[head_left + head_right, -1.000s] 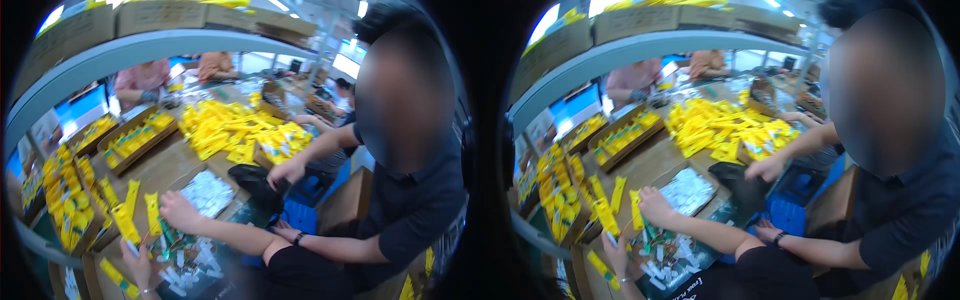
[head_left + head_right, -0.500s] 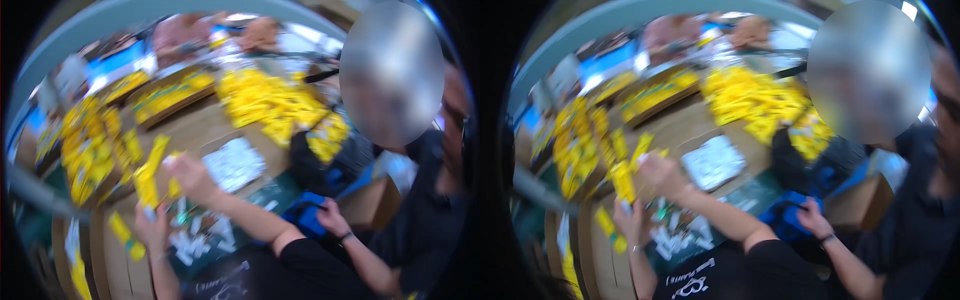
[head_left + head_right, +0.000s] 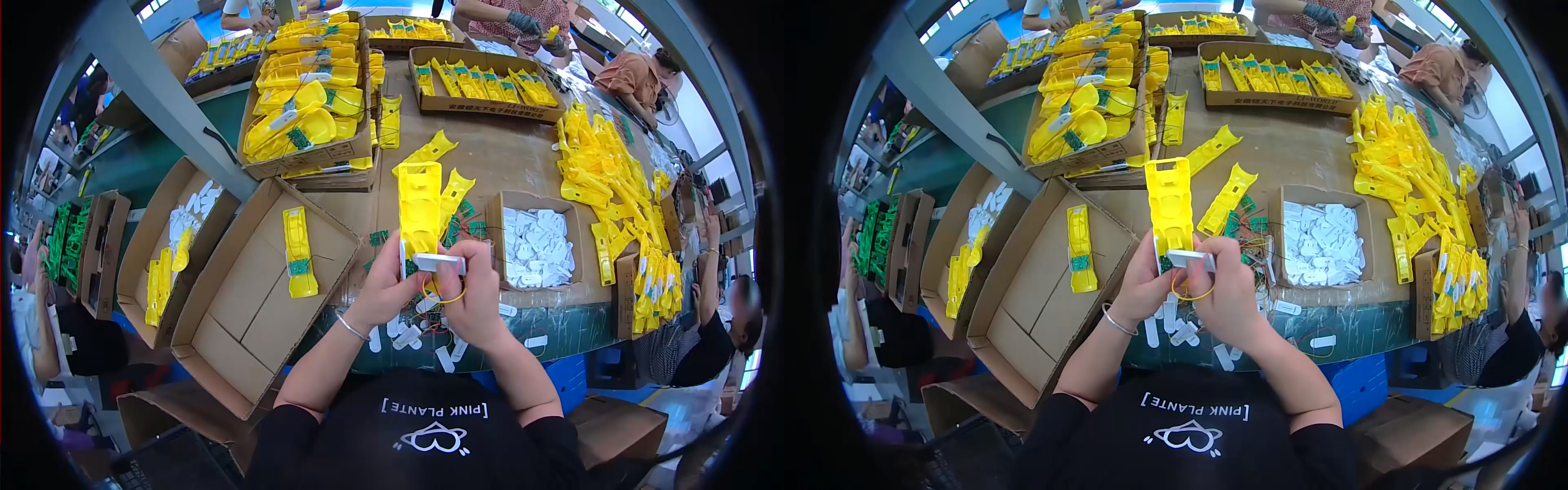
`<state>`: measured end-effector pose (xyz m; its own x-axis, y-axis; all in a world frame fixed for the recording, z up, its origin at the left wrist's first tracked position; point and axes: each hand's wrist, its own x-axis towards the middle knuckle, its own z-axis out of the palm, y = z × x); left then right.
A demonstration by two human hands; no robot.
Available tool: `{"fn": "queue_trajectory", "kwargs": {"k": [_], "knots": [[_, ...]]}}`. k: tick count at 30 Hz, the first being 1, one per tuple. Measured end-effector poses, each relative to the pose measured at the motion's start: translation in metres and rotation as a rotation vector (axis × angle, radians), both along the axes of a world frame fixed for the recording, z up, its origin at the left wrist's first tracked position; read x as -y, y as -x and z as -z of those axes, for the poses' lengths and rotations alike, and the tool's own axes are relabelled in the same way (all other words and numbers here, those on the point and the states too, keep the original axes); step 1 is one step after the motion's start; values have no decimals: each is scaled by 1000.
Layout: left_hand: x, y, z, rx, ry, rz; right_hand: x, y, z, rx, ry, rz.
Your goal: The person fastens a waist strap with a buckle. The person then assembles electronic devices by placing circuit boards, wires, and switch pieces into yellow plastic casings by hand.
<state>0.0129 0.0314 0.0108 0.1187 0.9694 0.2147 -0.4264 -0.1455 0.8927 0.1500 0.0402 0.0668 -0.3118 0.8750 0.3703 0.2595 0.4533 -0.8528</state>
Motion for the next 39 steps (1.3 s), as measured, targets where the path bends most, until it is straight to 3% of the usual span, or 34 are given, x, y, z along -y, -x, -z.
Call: {"fn": "queue_trajectory", "kwargs": {"k": [4,6,10,13,15,17,20,23,24,26,28,31,33,34,35,37,39], "knots": [[7,-6,-6,-20,50,-85,6,5,8,63,-107,19],[9,-8,-5,-192,-108,-190,10,5,18,149,-142,26],[12,-2,9,-434,-138,-242,0,3,22,221,-212,41],[21,-4,17,-483,-77,-149,-15,-14,3,98,-486,-29],[29,-3,9,-206,98,20,-33,-23,-5,277,-505,-47],[36,-4,14,-237,62,9,-41,-24,-5,286,-549,-68],[40,-1,11,-634,-64,-73,-39,-24,-11,729,-592,-43],[39,9,18,-494,51,7,-37,-36,-15,701,-531,-86],[40,9,4,-167,239,135,-39,-37,-13,700,-532,-84],[47,4,-10,-39,288,221,-46,-37,-1,307,-342,-116],[54,-2,-24,183,384,340,-48,-39,16,223,-344,-121],[59,-2,-24,295,434,355,-42,-33,19,109,-428,-56],[62,-3,-15,273,406,286,-31,-30,20,-13,-162,-28],[63,-2,-11,275,402,289,-30,-38,19,15,81,-152],[63,0,-10,275,395,293,-27,-42,17,13,78,-162],[64,1,-12,304,406,294,-18,-49,15,-474,576,-512],[71,-3,-6,246,420,328,-14,-52,19,-477,607,-592]]}}
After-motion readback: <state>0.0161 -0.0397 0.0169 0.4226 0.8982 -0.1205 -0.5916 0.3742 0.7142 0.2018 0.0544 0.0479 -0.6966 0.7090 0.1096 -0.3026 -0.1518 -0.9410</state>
